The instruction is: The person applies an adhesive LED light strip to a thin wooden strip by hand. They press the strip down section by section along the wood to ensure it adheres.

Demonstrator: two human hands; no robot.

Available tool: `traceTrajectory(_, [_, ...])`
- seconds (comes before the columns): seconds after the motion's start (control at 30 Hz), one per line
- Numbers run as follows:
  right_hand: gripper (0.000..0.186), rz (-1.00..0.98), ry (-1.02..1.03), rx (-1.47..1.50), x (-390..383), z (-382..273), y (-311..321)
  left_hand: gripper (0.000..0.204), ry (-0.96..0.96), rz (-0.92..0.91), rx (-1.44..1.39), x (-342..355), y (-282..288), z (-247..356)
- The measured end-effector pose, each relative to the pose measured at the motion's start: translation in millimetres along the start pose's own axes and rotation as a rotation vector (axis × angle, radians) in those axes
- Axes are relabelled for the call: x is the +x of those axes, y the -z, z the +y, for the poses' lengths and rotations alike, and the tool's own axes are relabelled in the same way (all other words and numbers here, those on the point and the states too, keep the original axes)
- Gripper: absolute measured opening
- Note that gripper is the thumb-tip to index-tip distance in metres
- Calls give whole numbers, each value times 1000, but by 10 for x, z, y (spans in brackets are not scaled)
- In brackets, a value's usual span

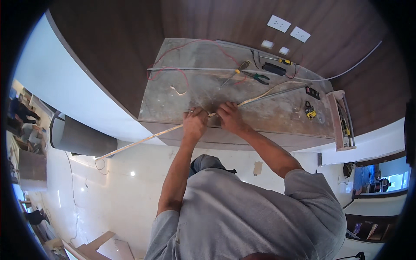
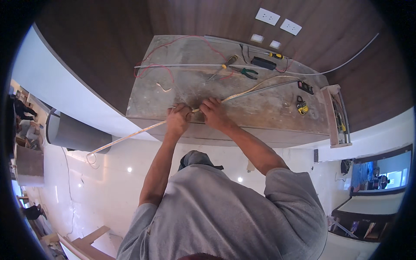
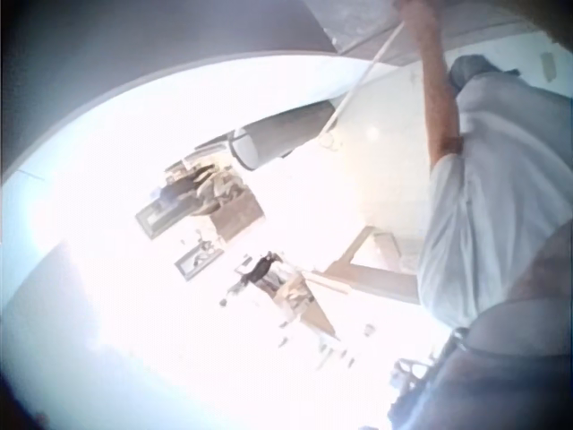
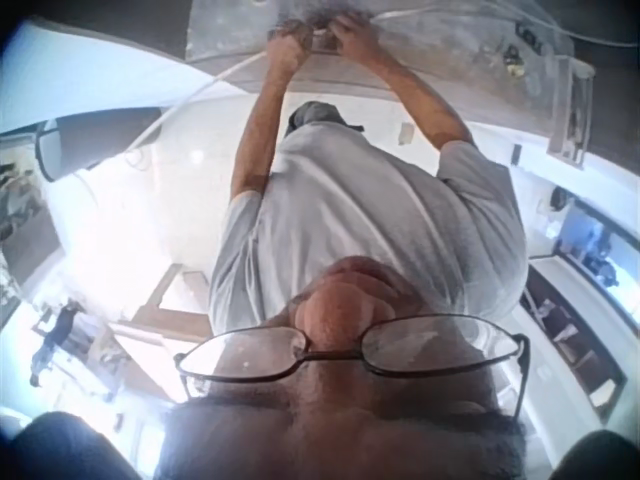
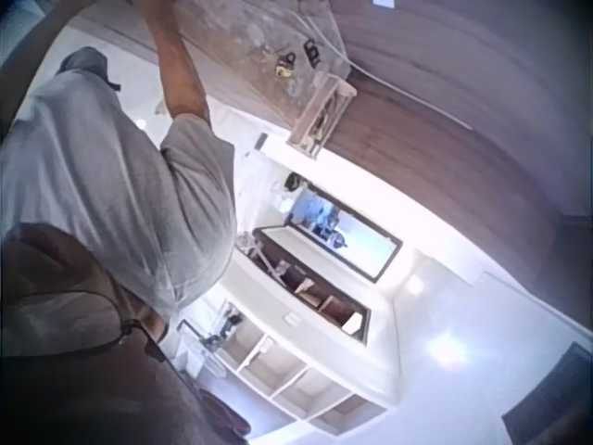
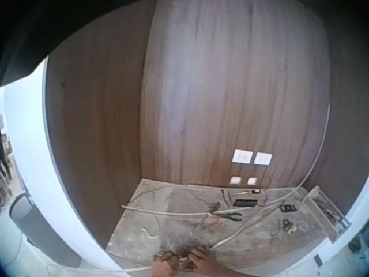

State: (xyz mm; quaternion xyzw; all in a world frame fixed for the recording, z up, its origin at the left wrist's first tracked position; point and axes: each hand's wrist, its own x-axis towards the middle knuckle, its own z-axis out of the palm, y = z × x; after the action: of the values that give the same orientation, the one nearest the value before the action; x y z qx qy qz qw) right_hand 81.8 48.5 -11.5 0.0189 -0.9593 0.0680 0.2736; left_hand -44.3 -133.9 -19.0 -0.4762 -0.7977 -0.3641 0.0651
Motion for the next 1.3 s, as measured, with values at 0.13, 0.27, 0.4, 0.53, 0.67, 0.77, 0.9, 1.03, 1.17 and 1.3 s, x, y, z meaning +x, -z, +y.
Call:
traceTrajectory(0.13, [24,0,57,64,42,-97,-36,10,32,-41,48,-44,-51,-43])
traceTrajectory(0.27, [25,40,58,79,40,-127,-61,9,-20,-14,30,6,-31,-6])
traceTrajectory(0.4, [27,9,62,64,115,-145,27,10,-30,-7,11,64,-21,30])
traceTrajectory(0.53, [27,-118,52,83,294,-203,100,13,-109,-14,82,68,19,-78])
traceTrajectory(0.67, [23,-17,72,68,153,-136,56,13,-37,100,36,-37,85,49])
traceTrajectory(0.77, [21,-63,-9,127,109,-147,41,13,38,15,49,-65,39,-2])
traceTrajectory(0.9, [23,-22,51,198,110,-194,-34,11,59,-10,53,-76,6,-63])
traceTrajectory(1.03, [25,-33,43,147,83,-178,-103,7,9,64,28,-56,24,-19])
traceTrajectory(1.17, [30,-69,45,74,83,-216,-88,7,-8,30,42,-29,56,5])
traceTrajectory(1.3, [34,-246,-10,59,253,-187,27,10,12,-37,63,49,113,-30])
